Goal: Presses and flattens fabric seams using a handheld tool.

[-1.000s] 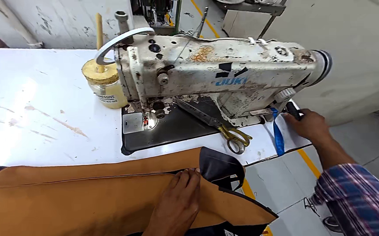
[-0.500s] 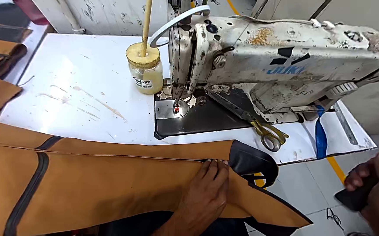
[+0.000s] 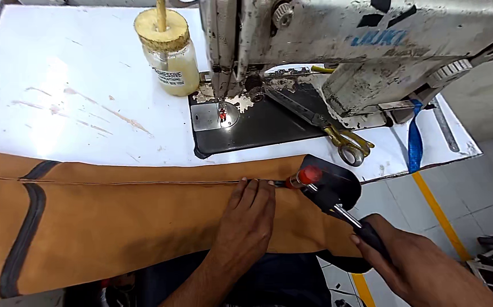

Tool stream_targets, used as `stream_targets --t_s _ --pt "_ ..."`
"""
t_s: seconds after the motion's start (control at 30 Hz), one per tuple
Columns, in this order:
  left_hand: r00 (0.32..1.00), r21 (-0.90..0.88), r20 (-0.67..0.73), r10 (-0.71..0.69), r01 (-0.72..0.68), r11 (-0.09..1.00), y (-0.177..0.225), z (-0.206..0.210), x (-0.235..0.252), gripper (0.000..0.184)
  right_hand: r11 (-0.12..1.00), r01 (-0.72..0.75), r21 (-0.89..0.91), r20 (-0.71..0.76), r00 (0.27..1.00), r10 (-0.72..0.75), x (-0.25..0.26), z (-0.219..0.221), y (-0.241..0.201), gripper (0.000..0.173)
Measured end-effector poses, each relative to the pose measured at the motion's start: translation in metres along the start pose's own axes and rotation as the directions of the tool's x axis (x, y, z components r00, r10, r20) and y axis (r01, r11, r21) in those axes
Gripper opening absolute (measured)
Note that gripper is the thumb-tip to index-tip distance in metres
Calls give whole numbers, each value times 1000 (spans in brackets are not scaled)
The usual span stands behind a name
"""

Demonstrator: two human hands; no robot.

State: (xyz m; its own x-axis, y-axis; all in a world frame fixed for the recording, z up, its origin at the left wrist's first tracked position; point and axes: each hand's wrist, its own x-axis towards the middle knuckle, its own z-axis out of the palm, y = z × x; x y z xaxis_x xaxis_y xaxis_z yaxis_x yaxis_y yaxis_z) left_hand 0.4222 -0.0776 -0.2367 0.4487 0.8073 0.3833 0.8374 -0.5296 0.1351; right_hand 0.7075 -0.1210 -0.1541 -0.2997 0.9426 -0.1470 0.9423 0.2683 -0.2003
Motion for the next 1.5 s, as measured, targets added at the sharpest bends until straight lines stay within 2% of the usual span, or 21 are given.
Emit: stream_targets --t_s 0.07,0.13,0.2,0.3,0.37,0.43,0.53,0.63,0.77,0.87,0.93,1.0,1.1,1.23,1.33,1.43,1.5 --pt "1000 -19 -19 -19 18 1000 -2 1 -2 40 999 -7 46 -20 1000 8 0 2 -7 42" --pt "999 -30 -28 -30 29 999 -3 0 -4 41 999 -18 29 2 1000 18 1 14 -6 40" --pt "999 -11 -29 -32 32 999 -2 0 -4 42 1000 -12 2 21 1000 12 5 6 -7 37" --pt "998 24 -39 -46 47 999 -5 -1 -8 43 1000 -5 25 -71 997 7 8 6 -14 37" --pt "997 26 -44 -57 58 998 -7 -2 -12 43 1000 7 8 -27 1000 -7 12 15 -11 36" --pt "997 32 -51 -62 64 997 -9 -4 -14 43 1000 12 0 8 1000 -12 16 6 -12 36" --pt "996 37 -63 -66 68 997 -15 -5 -17 44 998 38 40 -84 996 -34 18 11 -19 36" --pt "997 37 -52 -59 61 997 -19 -7 -22 44 999 38 15 11 999 -38 23 14 -18 35" --pt "995 39 -63 -77 79 996 -27 -9 -27 45 997 64 43 -76 995 -60 26 11 -27 38" --pt "994 33 -67 -89 91 995 -29 -10 -31 45 996 91 -14 5 996 -91 32 13 -25 33" --pt "993 40 -81 -92 95 995 -32 -10 -30 45 994 105 -17 -36 994 -106 37 4 -30 36" --pt "991 36 -87 -98 101 994 -34 -11 -32 45 993 109 36 -83 991 -106 36 12 -35 37" --pt "989 21 -97 -113 115 993 -37 -13 -34 45 994 103 -22 29 994 -102 41 15 -33 34" --pt "986 42 -108 -124 129 991 -45 -15 -37 45 989 149 22 -93 985 -147 46 15 -43 38" --pt "985 43 -108 -136 141 989 -49 -18 -41 46 989 144 -17 15 989 -144 52 16 -43 33" --pt "983 45 -122 -140 146 988 -57 -21 -45 45 983 184 -13 -87 979 -184 57 11 -51 37" --pt "982 46 -128 -141 148 988 -62 -23 -49 45 982 189 20 -74 980 -187 58 22 -55 37"
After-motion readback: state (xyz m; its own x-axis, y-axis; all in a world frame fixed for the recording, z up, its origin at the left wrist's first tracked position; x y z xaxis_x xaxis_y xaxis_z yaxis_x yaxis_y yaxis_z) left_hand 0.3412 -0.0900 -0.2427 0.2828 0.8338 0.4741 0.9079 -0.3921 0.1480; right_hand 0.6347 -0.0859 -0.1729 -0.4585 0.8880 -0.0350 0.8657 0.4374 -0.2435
